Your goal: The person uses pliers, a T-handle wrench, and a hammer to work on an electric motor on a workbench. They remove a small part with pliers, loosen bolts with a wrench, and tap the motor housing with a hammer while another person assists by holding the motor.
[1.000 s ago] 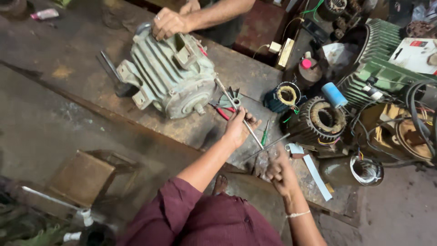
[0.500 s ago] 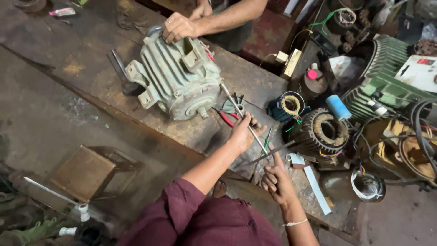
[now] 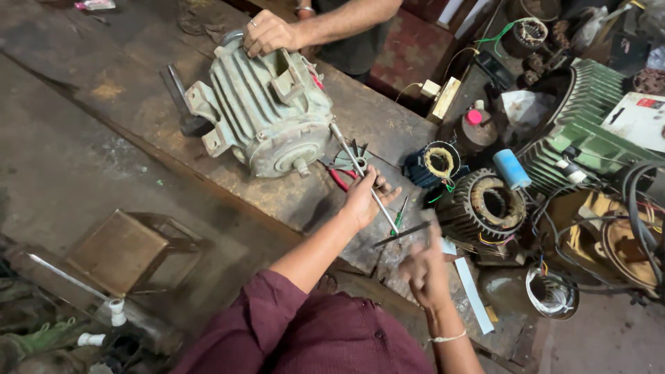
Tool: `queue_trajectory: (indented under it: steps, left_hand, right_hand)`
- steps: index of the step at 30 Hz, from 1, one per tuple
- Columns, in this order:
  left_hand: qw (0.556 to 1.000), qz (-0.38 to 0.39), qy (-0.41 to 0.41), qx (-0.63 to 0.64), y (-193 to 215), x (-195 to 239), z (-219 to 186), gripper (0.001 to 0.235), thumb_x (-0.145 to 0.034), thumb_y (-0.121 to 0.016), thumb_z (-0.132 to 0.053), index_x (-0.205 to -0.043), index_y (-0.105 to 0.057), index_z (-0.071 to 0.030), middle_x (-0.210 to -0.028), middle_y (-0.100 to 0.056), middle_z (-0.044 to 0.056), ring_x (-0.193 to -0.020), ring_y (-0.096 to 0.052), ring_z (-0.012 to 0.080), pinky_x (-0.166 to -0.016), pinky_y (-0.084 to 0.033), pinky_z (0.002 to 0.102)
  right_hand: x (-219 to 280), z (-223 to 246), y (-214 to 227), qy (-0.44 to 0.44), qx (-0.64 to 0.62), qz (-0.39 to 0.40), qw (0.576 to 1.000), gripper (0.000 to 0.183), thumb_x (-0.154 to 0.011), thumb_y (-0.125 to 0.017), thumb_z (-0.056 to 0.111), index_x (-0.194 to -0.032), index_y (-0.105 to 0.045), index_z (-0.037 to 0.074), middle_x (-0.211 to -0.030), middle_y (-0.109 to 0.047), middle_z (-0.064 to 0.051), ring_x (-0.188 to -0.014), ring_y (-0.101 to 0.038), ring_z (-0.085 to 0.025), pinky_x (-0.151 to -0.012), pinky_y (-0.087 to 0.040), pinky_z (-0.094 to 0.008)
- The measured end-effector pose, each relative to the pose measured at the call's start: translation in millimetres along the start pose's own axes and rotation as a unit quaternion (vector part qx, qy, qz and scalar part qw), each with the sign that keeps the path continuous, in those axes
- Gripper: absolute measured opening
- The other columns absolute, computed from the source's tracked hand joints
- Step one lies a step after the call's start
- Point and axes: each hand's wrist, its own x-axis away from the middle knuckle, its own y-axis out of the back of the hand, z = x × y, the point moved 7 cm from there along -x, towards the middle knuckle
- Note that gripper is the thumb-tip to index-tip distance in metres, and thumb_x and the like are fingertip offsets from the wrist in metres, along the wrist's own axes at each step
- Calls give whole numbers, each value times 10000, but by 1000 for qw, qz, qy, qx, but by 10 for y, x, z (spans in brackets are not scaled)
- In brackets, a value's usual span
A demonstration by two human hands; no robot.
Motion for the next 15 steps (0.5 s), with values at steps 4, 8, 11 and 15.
queue_trajectory:
  steps: [4, 8, 11, 15]
  left_hand:
    - [1000, -8, -10, 4, -26, -19, -19, 246, -1047, -585, -331, -905, -543, -136, -738, -529, -9, -691, -559, 164, -938, -586, 537]
    - [1000, -14, -16, -15, -21, -22, -42, 237, -1047, -585, -326, -907, -542, -139, -731, -526, -7, -680, -557, 165, -934, -589, 533]
    - [1000, -9, -22, 2, 3, -16, -17, 239, -1055, -587, -331, -920, -546, -139, -731, -524, -11, -676, -556, 162, -924, -589, 526]
    - [999, 11, -28, -23, 16, -48, 52, 243, -1056, -588, -332, -919, -542, -136, -753, -538, -9, -704, -574, 167, -926, -593, 515]
  right_hand:
    - [35, -447, -124, -118, 392, 304, 860, 354, -1052, -547, 120, -1356, -681, -1, -637, -544, -7, -478, -480, -110, -475, -445, -284]
    - [-100, -204, -42, -126, 190, 113, 967, 524, -1018, -549, 166, -1522, -474, 45, -728, -532, -31, -513, -486, -118, -500, -467, -304]
    - [-30, -73, -252, -142, 165, 67, 974, 602, -959, -537, 265, -1542, -390, 219, -985, -650, -60, -677, -610, -161, -565, -511, -321]
    - [-77, 108, -559, -90, 202, 9, 975, 646, -940, -548, 389, -1538, -323, 289, -1242, -668, -52, -903, -675, -185, -706, -573, -345]
